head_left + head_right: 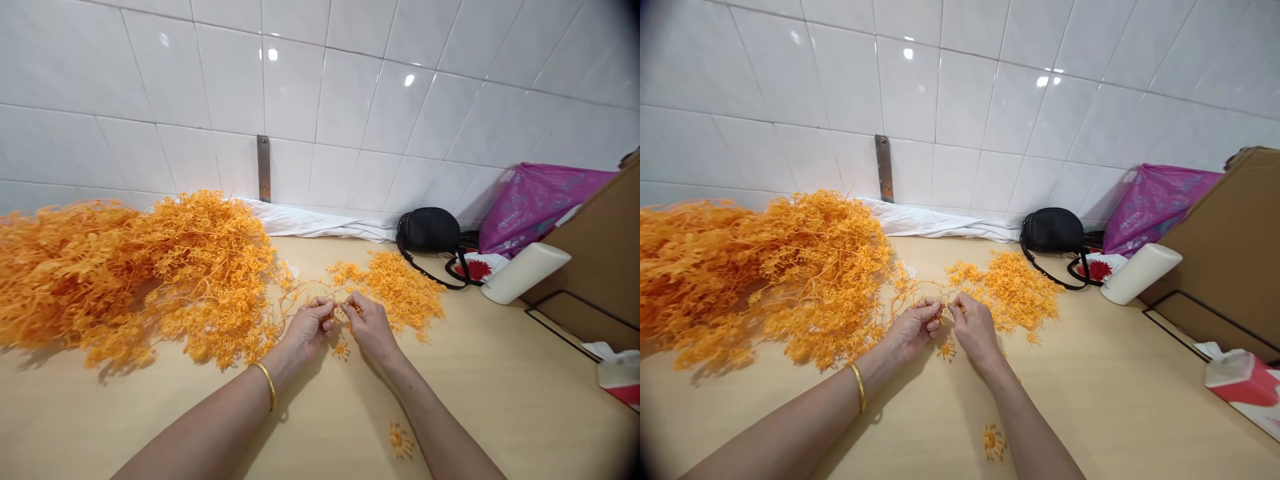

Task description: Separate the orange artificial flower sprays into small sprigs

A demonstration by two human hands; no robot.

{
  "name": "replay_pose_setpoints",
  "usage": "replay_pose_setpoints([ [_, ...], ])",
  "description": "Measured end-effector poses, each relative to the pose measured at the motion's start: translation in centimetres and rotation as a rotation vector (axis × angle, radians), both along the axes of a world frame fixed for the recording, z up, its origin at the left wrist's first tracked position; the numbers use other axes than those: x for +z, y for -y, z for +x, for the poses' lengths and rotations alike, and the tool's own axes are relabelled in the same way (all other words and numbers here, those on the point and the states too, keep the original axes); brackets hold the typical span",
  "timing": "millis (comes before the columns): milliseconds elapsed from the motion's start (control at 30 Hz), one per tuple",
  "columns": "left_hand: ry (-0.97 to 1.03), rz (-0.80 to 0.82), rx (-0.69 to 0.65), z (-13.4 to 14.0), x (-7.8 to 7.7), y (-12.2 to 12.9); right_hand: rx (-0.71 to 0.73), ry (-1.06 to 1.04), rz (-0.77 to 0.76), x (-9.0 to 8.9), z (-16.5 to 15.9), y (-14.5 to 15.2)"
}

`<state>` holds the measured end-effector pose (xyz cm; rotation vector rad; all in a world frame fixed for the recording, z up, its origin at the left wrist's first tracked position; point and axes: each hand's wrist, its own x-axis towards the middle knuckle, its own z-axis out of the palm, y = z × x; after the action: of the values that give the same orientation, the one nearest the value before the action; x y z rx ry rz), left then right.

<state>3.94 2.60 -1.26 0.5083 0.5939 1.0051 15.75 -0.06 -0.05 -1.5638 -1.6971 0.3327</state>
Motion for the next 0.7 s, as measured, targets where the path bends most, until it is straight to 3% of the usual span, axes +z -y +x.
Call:
replay_pose_setpoints([
  [200, 0.041, -0.039, -0.039, 0.6, 0.8, 0.4, -0.227, 0.145, 0.112, -0.1, 0.2, -0.7],
  [367, 0.023, -0.006, -0.029, -0.2, 0.7, 0.4, -0.614, 0.071, 0.097, 0.1, 4.7, -1.1],
  [533, 0.05, -0.079, -0.085, -0.4, 0.2, 0.1, -0.494, 0.169, 0.142, 0.4, 5.5, -0.9],
  [700, 0.05, -0.085, -0.104, -0.6, 0.0, -0.2, -0.426, 0.157, -0.031, 0.2, 4.5, -0.8],
])
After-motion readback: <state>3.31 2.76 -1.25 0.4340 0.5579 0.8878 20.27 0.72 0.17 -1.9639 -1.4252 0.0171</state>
